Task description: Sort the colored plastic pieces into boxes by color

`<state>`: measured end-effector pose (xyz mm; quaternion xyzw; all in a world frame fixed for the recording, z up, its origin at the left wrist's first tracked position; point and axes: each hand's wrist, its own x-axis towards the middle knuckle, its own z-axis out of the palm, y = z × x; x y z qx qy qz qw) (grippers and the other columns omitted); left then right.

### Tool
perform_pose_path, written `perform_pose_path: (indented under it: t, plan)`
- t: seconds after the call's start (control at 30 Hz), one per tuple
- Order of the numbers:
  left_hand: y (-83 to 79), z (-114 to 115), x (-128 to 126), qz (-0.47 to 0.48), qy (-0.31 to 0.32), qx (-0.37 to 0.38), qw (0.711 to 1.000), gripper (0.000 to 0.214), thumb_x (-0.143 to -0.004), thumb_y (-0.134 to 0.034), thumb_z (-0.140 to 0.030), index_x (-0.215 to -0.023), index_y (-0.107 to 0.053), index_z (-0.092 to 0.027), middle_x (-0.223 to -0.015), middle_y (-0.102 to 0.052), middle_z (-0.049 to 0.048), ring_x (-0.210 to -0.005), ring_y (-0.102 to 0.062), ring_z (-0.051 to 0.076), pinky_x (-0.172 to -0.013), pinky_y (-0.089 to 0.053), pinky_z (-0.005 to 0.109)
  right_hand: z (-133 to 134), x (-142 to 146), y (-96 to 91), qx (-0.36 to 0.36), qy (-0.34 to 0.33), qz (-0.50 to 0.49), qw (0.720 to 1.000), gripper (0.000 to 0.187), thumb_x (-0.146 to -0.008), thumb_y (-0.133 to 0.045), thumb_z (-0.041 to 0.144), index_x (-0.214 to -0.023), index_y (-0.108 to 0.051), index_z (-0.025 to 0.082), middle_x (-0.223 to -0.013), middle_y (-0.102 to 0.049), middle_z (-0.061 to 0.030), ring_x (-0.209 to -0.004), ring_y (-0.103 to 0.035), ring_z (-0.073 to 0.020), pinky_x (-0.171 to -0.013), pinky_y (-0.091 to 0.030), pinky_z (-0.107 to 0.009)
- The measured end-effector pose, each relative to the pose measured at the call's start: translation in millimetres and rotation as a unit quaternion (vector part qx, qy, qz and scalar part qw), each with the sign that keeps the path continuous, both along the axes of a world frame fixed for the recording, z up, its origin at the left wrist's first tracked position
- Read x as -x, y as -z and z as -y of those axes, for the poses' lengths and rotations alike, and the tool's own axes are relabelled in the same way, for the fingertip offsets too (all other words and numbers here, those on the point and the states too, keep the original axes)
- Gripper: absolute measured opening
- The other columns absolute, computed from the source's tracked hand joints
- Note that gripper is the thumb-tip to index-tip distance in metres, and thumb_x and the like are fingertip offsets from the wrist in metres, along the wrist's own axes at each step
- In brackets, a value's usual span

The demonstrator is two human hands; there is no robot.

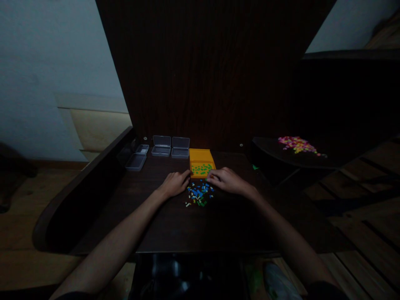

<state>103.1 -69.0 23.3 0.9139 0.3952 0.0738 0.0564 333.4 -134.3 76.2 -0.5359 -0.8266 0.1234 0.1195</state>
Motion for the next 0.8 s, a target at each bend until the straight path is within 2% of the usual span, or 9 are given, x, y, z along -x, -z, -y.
perform_pose_path:
  t: [0.13,0.37,0.57,0.8]
  plan:
    - [0.0,0.2,0.0,0.001,0.001,-0.003,1.0,0.034,-0.096,-0.035,-0.034,-0.126,-0.048,-0.024,-0.098,-0.071,0.0094,-0.092,-0.069,0.025,-0.082,-0.05,0.034,-38.9,-0.2,-0.6,-0.038,0.032,0.016,0.999,0.02,-0.089,-0.052,0.024,-0.097,-0.068,0.016,-0.078,-0.067,-0.0036,-0.065,-0.055,-0.0124,-0.061,-0.031,-0.022]
    - [3.7,-0.8,-0.4,-0.006,0.0,-0.009,1.0,0.034,-0.096,-0.033,-0.035,-0.124,-0.048,-0.024,-0.094,-0.071,0.0092,-0.086,-0.069,0.026,-0.078,-0.05,0.036,-92.1,12.7,18.1,-0.017,0.069,0.087,0.994,0.022,-0.088,-0.054,0.026,-0.098,-0.07,0.017,-0.089,-0.072,-0.0068,-0.078,-0.062,-0.0166,-0.062,-0.034,-0.023]
    - [6.0,-1.5,-0.2,0.003,0.004,-0.011,1.0,0.035,-0.096,-0.032,-0.036,-0.126,-0.046,-0.025,-0.097,-0.07,0.0084,-0.088,-0.069,0.025,-0.079,-0.05,0.035,-108.5,17.5,24.3,-0.003,0.051,0.116,0.992,0.021,-0.087,-0.056,0.028,-0.097,-0.071,0.017,-0.094,-0.073,-0.0072,-0.083,-0.064,-0.0173,-0.062,-0.035,-0.023]
    - [3.1,-0.1,-0.5,-0.003,-0.001,-0.008,1.0,0.033,-0.096,-0.032,-0.036,-0.123,-0.048,-0.024,-0.094,-0.071,0.0088,-0.087,-0.069,0.026,-0.078,-0.05,0.035,-112.7,17.5,26.8,0.004,0.03,0.116,0.993,0.022,-0.085,-0.057,0.026,-0.099,-0.073,0.018,-0.095,-0.073,-0.0061,-0.083,-0.065,-0.0175,-0.061,-0.036,-0.023]
